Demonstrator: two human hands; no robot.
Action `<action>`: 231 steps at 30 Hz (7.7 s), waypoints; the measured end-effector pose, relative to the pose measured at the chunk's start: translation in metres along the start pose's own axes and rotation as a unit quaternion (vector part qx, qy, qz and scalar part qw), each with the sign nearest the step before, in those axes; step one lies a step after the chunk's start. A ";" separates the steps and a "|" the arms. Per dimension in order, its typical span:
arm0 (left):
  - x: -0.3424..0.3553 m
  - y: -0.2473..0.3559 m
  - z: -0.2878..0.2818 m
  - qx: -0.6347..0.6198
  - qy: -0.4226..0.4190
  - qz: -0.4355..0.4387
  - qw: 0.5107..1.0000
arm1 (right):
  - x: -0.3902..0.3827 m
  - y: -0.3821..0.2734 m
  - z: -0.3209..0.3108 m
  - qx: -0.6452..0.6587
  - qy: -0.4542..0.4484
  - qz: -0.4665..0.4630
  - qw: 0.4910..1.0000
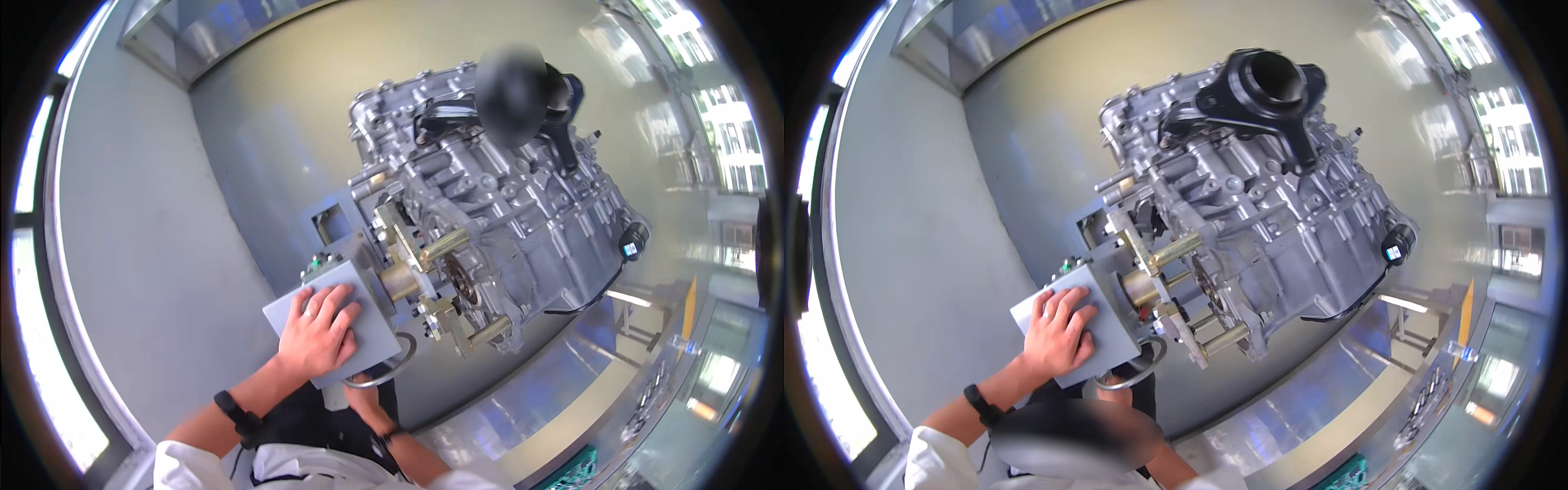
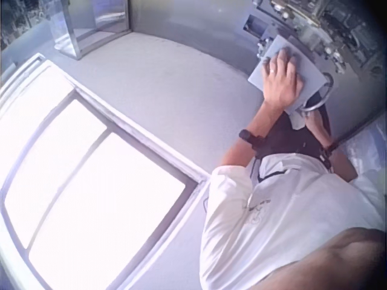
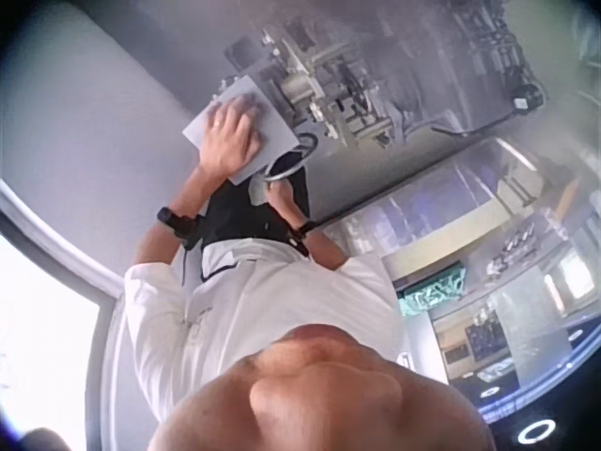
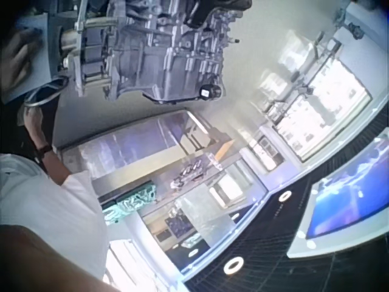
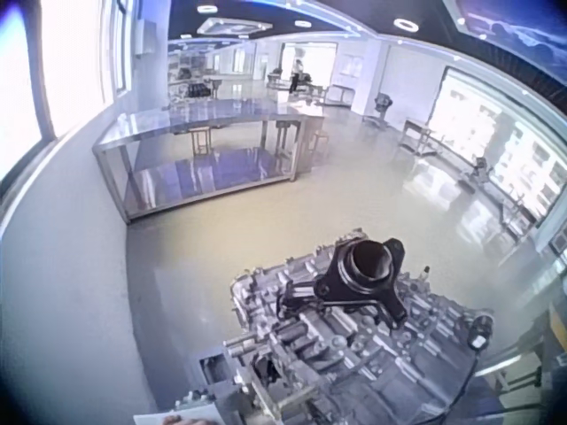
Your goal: The recorder uses a socket wrench to tighten bolts on an engine block mounted on a stand.
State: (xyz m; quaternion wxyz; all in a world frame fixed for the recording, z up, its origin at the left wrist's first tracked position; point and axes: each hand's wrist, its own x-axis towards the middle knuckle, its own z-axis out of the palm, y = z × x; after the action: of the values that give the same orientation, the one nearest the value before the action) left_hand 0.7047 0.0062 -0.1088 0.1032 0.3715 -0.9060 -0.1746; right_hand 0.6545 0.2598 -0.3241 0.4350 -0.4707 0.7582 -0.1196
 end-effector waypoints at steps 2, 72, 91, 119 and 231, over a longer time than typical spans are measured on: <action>0.003 0.004 0.015 -0.015 0.003 0.000 1.000 | 0.073 0.018 -0.029 0.094 0.259 -0.065 0.959; 0.665 -0.751 0.302 -0.099 -0.413 0.091 0.901 | 0.624 -0.365 -0.151 0.383 0.310 0.382 0.782; 0.703 -0.816 0.564 0.044 -0.385 0.383 0.839 | 0.845 -0.218 -0.055 0.213 0.599 0.334 0.695; 0.710 -0.730 0.551 0.087 -0.326 0.367 0.867 | 0.831 -0.179 0.000 0.281 0.414 0.357 0.789; 0.746 -0.580 0.590 -0.148 -0.548 0.390 0.725 | 0.702 0.049 0.075 0.200 0.550 0.636 0.504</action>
State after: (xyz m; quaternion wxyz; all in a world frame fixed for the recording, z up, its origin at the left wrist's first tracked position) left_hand 0.3635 -0.7663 -0.8355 -0.2986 -0.1949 -0.8324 -0.4242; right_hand 0.5571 -0.2712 -0.7819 -0.0278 0.3977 0.8964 -0.1939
